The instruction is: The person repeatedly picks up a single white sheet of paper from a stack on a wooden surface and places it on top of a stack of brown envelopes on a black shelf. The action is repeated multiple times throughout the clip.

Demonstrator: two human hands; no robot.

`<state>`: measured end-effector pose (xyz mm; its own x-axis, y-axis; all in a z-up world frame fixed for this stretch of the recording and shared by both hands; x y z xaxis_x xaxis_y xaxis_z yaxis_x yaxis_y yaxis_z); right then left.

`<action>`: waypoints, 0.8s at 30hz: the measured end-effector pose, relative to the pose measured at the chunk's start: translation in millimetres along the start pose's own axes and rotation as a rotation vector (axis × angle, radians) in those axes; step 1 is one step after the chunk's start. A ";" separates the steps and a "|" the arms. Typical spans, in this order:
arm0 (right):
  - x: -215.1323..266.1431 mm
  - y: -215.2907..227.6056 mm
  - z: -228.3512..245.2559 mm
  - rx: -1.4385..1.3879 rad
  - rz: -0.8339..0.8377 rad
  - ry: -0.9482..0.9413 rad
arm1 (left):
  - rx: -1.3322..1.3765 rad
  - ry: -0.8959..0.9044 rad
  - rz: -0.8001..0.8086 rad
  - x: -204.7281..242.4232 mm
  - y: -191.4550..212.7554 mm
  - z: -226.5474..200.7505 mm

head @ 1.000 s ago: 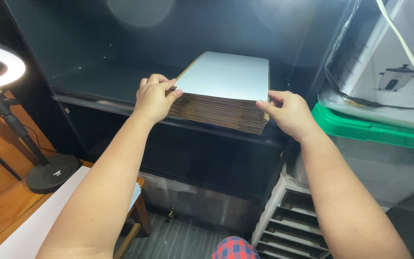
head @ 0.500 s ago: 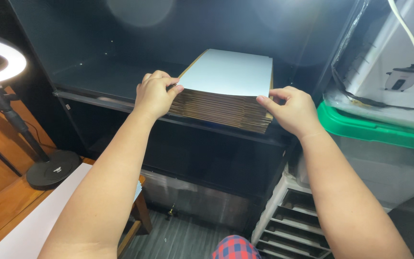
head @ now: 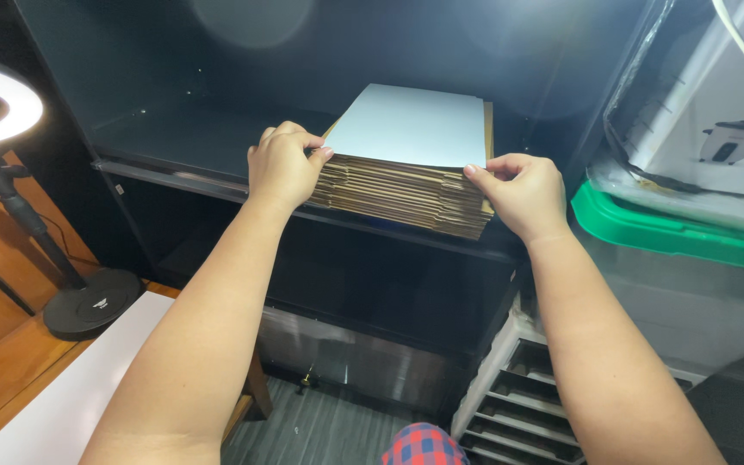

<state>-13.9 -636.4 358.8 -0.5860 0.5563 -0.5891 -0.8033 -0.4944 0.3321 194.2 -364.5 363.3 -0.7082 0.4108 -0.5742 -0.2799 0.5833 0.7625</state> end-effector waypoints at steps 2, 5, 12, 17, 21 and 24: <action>0.5 -0.3 1.4 0.002 -0.004 0.002 | -0.006 0.000 -0.010 -0.9 -1.9 0.3; 4.3 -0.1 8.6 -0.008 -0.015 0.007 | -0.008 0.002 -0.013 1.5 3.0 -3.7; -17.8 -15.7 -36.6 -0.190 -0.029 -0.159 | 0.054 0.120 0.048 -17.5 -14.7 2.8; -7.9 -9.9 -13.9 -0.522 -0.017 -0.419 | 0.310 0.347 0.110 -16.1 -8.8 -0.1; -11.2 -8.7 -0.5 -0.663 0.037 -0.522 | 0.521 0.461 0.109 -4.5 3.0 -7.4; -17.3 -7.9 4.7 -0.699 0.025 -0.486 | 0.587 0.478 0.117 -0.1 6.2 -10.2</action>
<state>2.0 -638.9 369.9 -0.7114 0.6859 -0.1530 -0.6329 -0.7200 -0.2847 185.9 -368.1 371.2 -0.9529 0.2227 -0.2058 0.1099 0.8861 0.4502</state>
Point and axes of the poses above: each hand's wrist, its own x-axis away from the middle knuckle, its own y-axis out of the back of the hand, z = x × y, the point moved 4 cm from there along -x, towards the middle knuckle, and after that the axes turned 9 degrees about -x, right-handed, at the moved point
